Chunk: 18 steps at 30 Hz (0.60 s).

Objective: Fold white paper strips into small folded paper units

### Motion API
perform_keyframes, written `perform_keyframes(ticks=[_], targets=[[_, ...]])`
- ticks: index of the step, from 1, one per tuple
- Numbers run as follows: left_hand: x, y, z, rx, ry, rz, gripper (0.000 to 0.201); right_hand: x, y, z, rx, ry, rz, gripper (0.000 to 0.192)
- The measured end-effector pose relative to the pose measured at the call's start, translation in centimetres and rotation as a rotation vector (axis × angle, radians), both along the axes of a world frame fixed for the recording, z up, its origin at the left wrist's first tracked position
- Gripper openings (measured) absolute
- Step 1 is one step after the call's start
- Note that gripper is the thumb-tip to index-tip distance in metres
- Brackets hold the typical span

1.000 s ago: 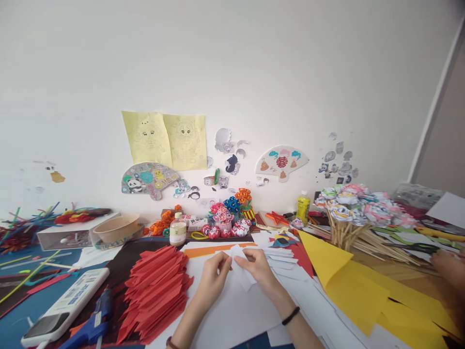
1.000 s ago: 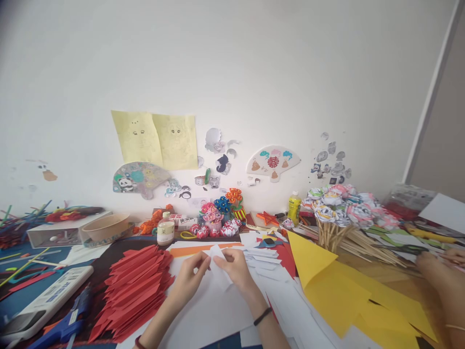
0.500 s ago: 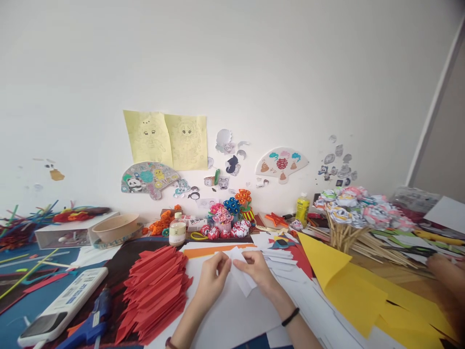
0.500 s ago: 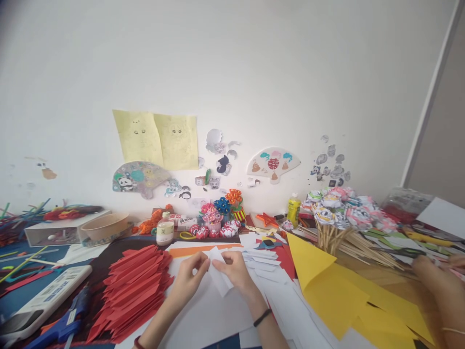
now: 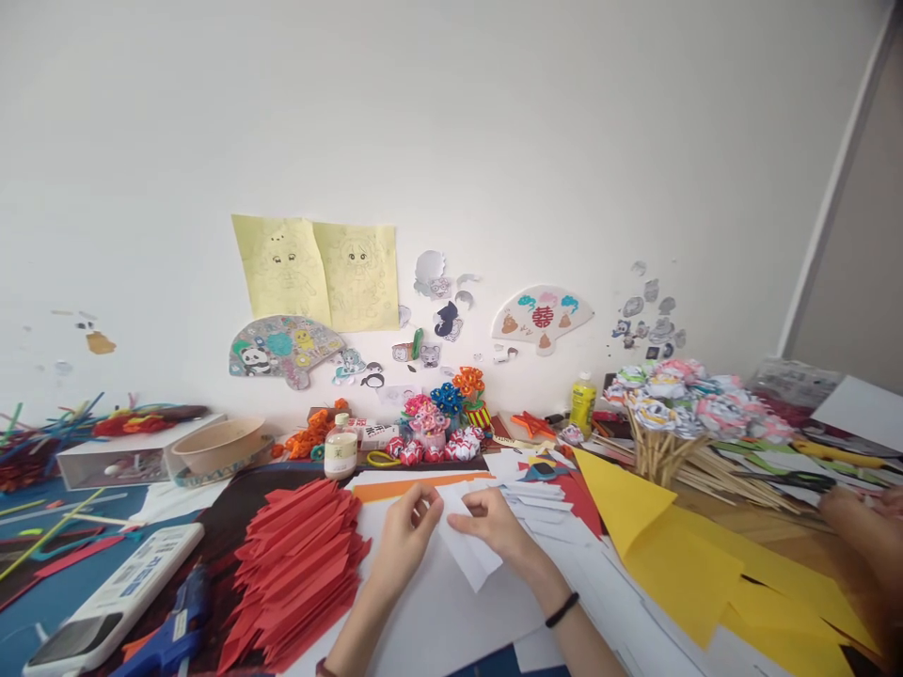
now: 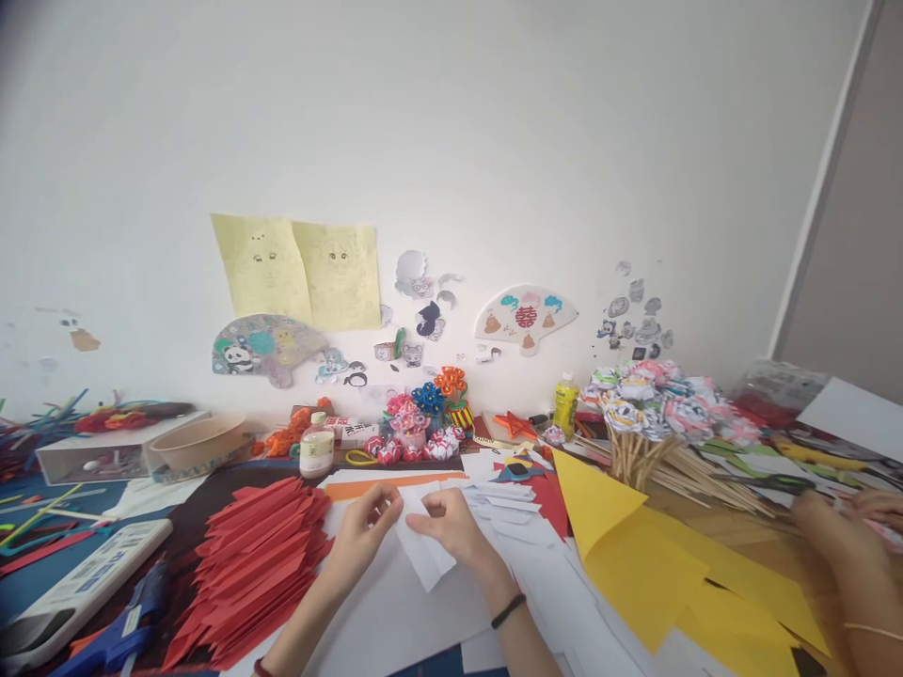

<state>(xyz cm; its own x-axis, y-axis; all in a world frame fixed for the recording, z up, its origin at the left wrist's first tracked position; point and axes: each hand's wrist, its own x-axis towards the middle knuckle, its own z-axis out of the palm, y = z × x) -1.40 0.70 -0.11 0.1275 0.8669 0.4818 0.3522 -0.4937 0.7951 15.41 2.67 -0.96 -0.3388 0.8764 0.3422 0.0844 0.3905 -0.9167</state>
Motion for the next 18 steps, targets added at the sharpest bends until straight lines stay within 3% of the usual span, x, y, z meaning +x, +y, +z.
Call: perform_keyframes(ticks=[4, 6, 10, 12, 15, 18], targets=[[-0.2, 0.6, -0.4, -0.013, -0.060, 0.039, 0.029, 0.2, 0.4, -0.2, 0.021, -0.017, -0.039, 0.034], [-0.2, 0.9, -0.6, -0.041, -0.168, 0.065, 0.031, 0.5, 0.8, -0.3, 0.039, 0.024, -0.133, 0.025], [-0.3, 1.2, -0.4, -0.143, -0.438, 0.061, 0.033, 1.1, 1.9, -0.8, -0.019, 0.139, -0.356, 0.050], [-0.1, 1.1, -0.2, -0.179, -0.532, 0.047, 0.034, 1.0, 2.1, -0.9, -0.102, 0.191, -0.337, 0.057], [0.3, 0.9, -0.2, -0.232, -0.602, -0.014, 0.034, 0.2, 1.8, -1.2, -0.199, 0.187, -0.187, 0.057], [1.0, 0.8, -0.7, -0.257, -0.572, -0.084, 0.034, -0.9, 1.5, -1.6, -0.189, 0.146, -0.065, 0.050]])
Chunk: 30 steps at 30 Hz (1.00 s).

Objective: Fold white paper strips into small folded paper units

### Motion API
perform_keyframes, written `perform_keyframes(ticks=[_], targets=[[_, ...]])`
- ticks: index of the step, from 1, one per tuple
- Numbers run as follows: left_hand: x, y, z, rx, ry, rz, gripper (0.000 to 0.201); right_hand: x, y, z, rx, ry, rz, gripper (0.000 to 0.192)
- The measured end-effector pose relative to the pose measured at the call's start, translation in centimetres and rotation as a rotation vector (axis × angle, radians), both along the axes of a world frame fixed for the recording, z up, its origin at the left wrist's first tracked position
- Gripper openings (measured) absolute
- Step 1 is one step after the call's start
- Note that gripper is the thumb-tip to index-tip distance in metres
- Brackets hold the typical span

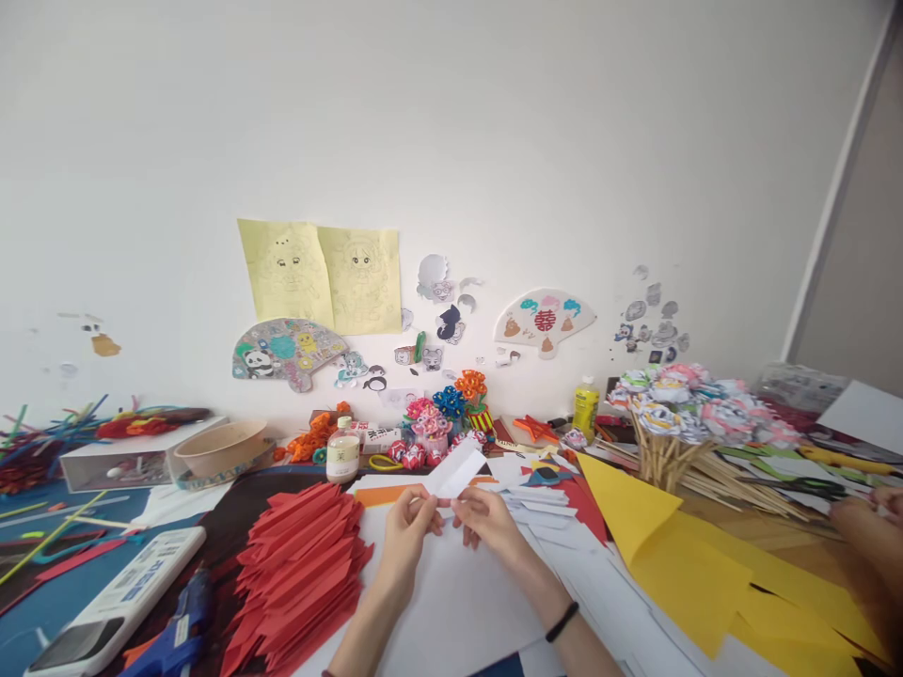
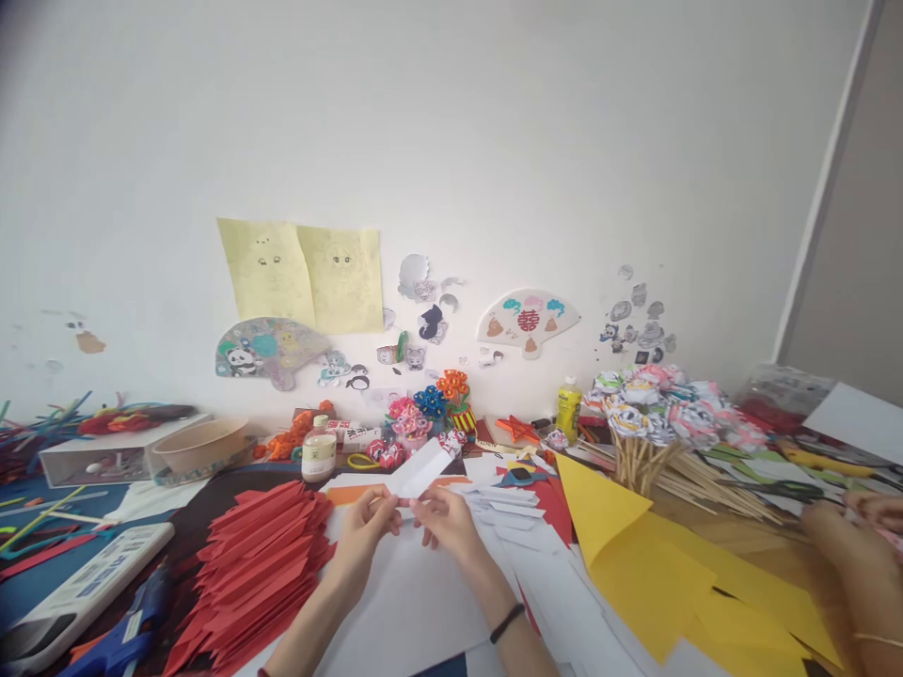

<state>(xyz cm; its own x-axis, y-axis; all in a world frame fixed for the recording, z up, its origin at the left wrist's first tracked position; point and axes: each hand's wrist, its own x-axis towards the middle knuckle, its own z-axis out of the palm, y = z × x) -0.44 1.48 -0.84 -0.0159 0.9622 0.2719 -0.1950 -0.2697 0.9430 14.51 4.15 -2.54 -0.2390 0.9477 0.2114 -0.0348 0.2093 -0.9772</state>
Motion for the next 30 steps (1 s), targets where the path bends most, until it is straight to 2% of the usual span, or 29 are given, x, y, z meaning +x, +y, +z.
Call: perform_keyframes(ticks=[2, 6, 12, 16, 19, 22, 26, 30], targets=[[0.4, 0.0, -0.5, 0.029, 0.079, -0.013, 0.032, -0.4, -0.1, -0.2, 0.043, 0.022, -0.016, 0.046], [0.7, 0.0, -1.1, 0.108, 0.287, 0.070, 0.027, -0.3, -0.4, 0.3, 0.093, 0.072, -0.094, 0.038], [0.6, -0.4, -1.0, 0.167, 0.531, 0.130, 0.017, 0.2, -1.0, 1.3, 0.140, 0.045, -0.191, 0.032], [-0.1, -0.7, -0.2, 0.435, 0.719, 0.347, 0.040, 0.5, -0.9, 1.2, 0.160, 0.003, -0.310, 0.029], [-0.9, -0.9, 0.4, 0.678, 0.985, 0.367, 0.027, 0.7, -0.9, 1.3, 0.159, -0.016, -0.308, 0.027], [-1.4, -1.0, 0.6, 0.823, 1.167, 0.350, 0.021, 0.8, -1.0, 1.5, 0.154, -0.016, -0.286, 0.026], [-1.6, -1.0, 0.6, 0.860, 1.196, 0.361, 0.022, 0.6, -1.1, 1.6, 0.163, -0.016, -0.263, 0.027], [-1.1, -1.2, 0.5, 0.739, 1.133, 0.406, 0.015, 0.3, -1.0, 1.3, 0.195, -0.023, -0.243, 0.028]])
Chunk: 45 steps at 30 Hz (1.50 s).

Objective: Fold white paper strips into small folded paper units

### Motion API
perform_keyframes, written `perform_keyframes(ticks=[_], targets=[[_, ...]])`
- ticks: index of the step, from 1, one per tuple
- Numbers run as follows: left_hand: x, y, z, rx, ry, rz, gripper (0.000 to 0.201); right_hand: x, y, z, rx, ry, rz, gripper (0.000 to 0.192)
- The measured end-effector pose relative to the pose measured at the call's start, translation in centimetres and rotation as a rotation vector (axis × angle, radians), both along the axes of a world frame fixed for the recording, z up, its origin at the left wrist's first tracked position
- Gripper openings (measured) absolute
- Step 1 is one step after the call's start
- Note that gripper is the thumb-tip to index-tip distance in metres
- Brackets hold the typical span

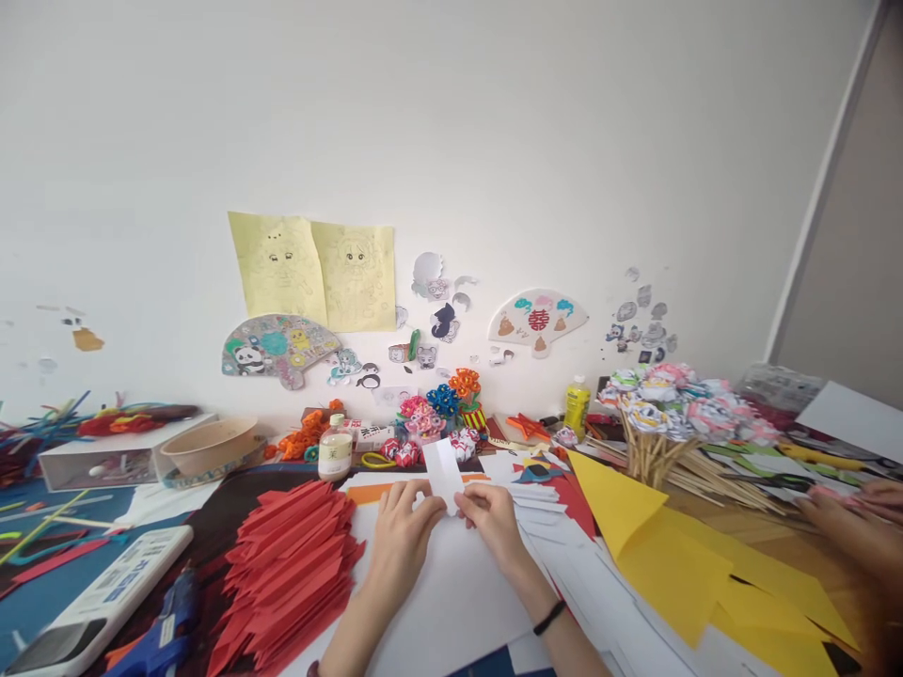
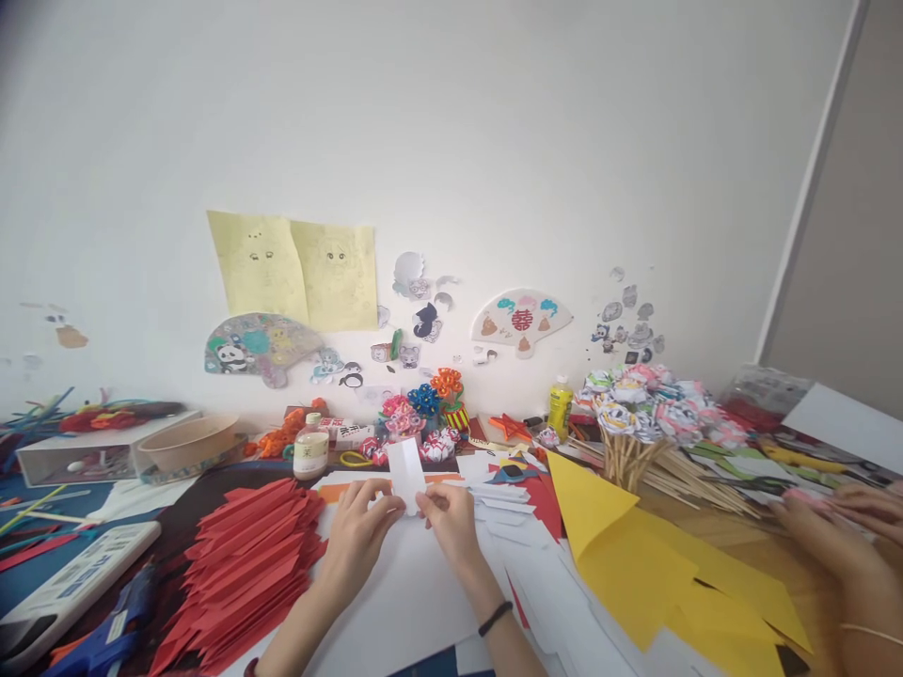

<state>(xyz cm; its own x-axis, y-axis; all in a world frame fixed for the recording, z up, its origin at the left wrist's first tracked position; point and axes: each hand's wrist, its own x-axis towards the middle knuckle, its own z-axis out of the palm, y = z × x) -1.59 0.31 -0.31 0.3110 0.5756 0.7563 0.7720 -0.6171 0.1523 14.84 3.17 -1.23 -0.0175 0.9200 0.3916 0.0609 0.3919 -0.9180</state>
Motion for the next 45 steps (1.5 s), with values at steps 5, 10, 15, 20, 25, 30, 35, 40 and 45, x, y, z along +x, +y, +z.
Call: perform_keyframes(ticks=[5, 10, 15, 20, 25, 30, 35, 40, 45], targets=[[0.6, 0.2, 0.1, -0.136, -0.250, 0.018, 0.011, -0.6, 0.0, -0.6, 0.017, 0.059, 0.067, 0.029], [0.6, 0.8, -0.4, -0.347, -0.487, -0.110, 0.013, -1.1, -0.2, -0.7, -0.002, 0.116, 0.166, 0.031], [0.6, 0.9, -0.7, -0.338, -0.607, -0.147, 0.015, -1.2, -0.5, -0.5, -0.057, 0.125, 0.191, 0.033], [0.8, 0.6, -0.5, -0.338, -0.665, -0.162, 0.032, -1.3, -0.1, -0.8, -0.069, 0.119, 0.233, 0.036], [1.0, 0.6, -0.6, -0.350, -0.673, -0.158, 0.034, -1.1, 0.3, -1.4, -0.072, 0.109, 0.229, 0.037], [0.9, 0.6, -0.7, -0.370, -0.700, -0.174, 0.033, -1.2, 0.1, -1.3, -0.108, 0.126, 0.293, 0.038], [0.8, 0.7, -0.6, -0.384, -0.750, -0.201, 0.033, -1.5, -0.2, -0.9, -0.156, 0.155, 0.339, 0.041], [0.9, 0.6, -0.4, -0.387, -0.778, -0.217, 0.037, -1.4, -0.3, -0.9, -0.167, 0.156, 0.359, 0.042], [0.5, 0.8, -0.2, -0.420, -0.763, -0.242, 0.035, -1.2, -0.5, -0.9, -0.101, 0.153, 0.336, 0.035]])
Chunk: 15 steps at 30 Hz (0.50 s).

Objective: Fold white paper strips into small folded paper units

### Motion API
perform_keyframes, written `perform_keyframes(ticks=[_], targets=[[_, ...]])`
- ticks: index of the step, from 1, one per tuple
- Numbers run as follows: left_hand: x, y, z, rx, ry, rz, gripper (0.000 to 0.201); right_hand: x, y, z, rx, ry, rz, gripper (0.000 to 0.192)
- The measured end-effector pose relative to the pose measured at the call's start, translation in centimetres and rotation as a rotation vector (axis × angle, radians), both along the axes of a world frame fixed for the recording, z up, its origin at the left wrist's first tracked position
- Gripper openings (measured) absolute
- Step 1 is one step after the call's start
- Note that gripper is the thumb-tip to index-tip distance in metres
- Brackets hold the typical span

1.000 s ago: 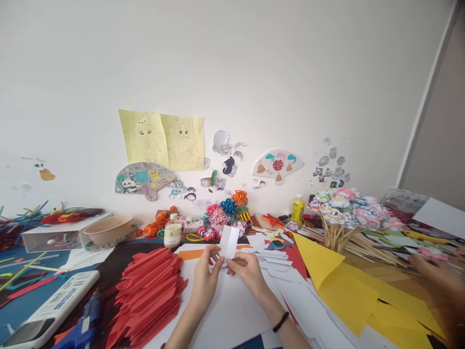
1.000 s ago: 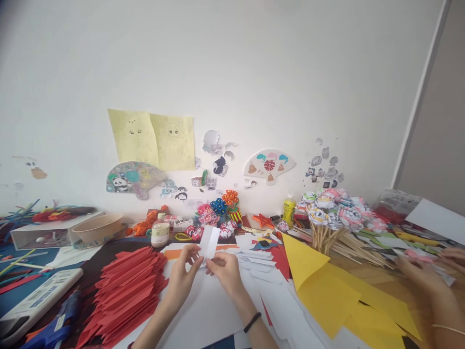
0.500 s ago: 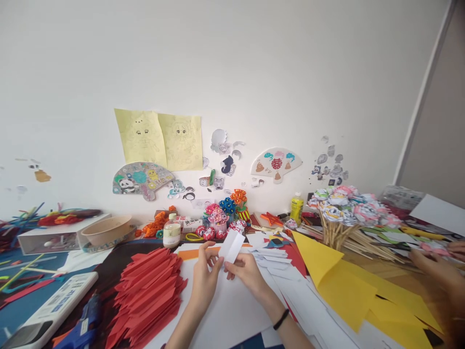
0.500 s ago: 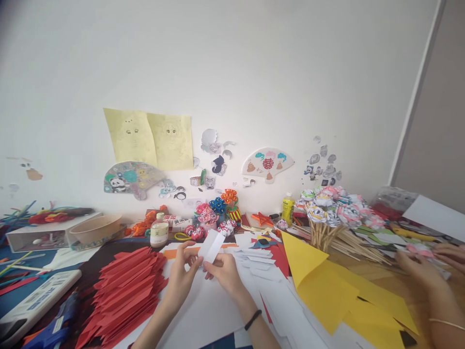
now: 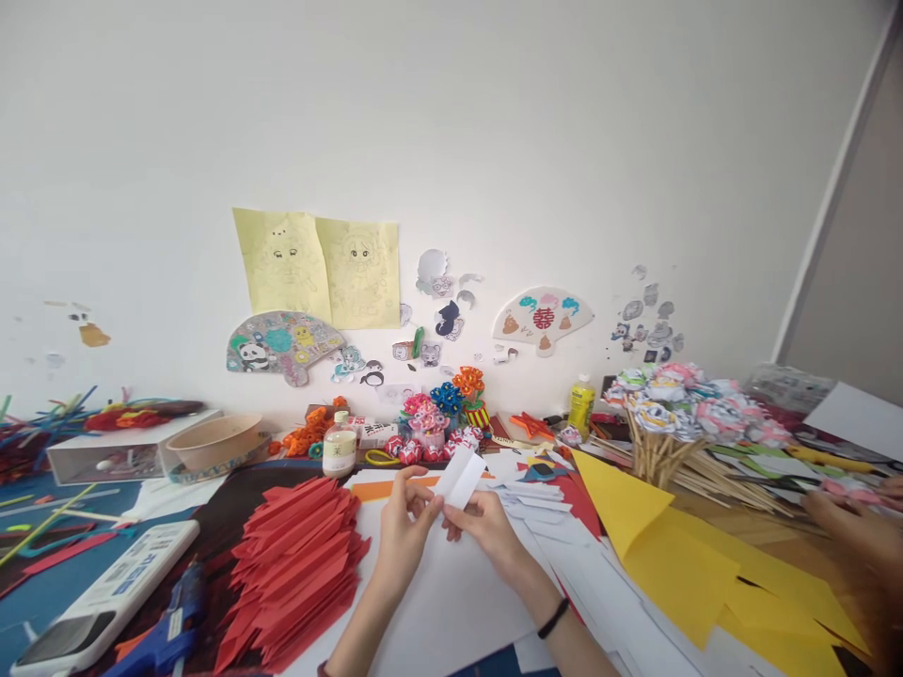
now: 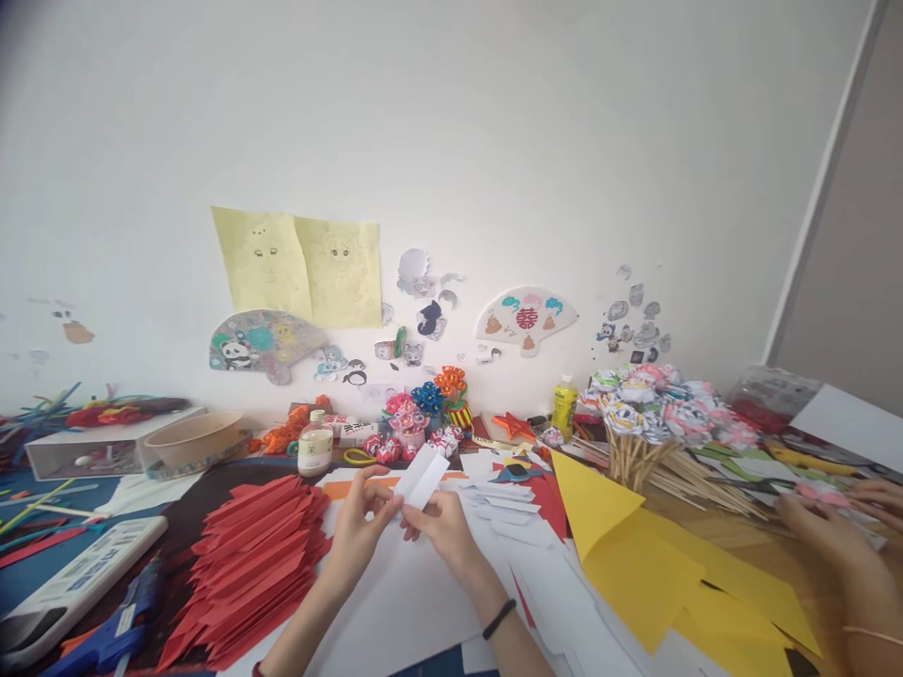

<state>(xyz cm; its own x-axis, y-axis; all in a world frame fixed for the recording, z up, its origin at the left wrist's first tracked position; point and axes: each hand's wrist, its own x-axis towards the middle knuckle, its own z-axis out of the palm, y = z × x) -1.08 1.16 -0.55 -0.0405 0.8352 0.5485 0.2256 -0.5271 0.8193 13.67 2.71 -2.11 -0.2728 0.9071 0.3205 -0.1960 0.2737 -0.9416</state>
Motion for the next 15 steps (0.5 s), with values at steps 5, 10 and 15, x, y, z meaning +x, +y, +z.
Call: perform_keyframes(ticks=[5, 10, 15], targets=[[-0.60, 0.17, 0.44, -0.074, 0.093, -0.042, 0.026, 0.11, -0.09, 0.26, 0.021, -0.024, -0.035, 0.028], [-0.53, -0.16, 0.57, 0.012, 0.171, 0.053, 0.031, 0.08, -0.18, 0.38, 0.002, -0.044, -0.035, 0.026], [-0.35, -0.14, 0.49, -0.004, 0.216, 0.000, 0.033, 0.18, -0.22, 0.54, 0.006, -0.036, -0.061, 0.026]])
